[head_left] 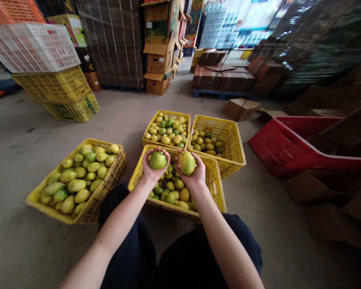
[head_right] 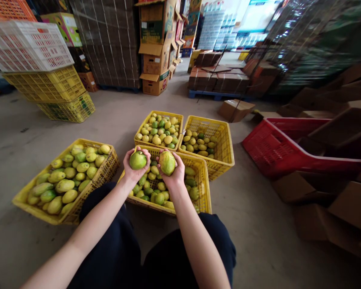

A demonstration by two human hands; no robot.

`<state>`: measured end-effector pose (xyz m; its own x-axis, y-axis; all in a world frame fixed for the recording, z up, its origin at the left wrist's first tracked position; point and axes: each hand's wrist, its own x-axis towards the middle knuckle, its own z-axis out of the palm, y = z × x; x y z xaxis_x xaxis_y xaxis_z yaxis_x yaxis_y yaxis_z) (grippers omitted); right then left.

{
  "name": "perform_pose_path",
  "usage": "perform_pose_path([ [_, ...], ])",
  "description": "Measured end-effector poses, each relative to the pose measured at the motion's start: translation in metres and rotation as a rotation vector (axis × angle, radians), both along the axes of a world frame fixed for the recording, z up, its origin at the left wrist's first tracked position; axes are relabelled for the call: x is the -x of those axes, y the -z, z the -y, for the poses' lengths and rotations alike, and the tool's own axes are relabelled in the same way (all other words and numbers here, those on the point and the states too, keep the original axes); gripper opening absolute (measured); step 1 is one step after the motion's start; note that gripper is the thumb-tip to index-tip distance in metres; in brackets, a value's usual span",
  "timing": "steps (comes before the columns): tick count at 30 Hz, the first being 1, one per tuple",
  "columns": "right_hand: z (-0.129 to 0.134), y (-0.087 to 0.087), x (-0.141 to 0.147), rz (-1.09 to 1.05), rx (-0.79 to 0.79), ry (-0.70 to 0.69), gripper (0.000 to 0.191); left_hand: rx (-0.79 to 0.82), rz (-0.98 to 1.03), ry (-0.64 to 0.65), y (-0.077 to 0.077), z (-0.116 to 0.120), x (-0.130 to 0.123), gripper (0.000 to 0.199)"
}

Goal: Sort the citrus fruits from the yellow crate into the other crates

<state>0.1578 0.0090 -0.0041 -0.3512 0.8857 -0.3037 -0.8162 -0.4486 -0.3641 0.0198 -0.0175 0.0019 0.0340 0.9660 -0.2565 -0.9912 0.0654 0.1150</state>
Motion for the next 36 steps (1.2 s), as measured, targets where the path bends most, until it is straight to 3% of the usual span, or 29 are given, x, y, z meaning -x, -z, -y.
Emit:
perform_pose_path([
  [26, 0.000, -0.001, 0.000, 0.001, 0.010, 0.007, 0.023, 0.029, 0.001, -0.024, 0.001, 0.000, 0.000, 0.021],
  [36, -0.002, 0.004, 0.004, -0.033, 0.023, 0.101, 0.028, 0.085, 0.085, -0.181, 0.008, -0.011, -0.001, 0.021],
])
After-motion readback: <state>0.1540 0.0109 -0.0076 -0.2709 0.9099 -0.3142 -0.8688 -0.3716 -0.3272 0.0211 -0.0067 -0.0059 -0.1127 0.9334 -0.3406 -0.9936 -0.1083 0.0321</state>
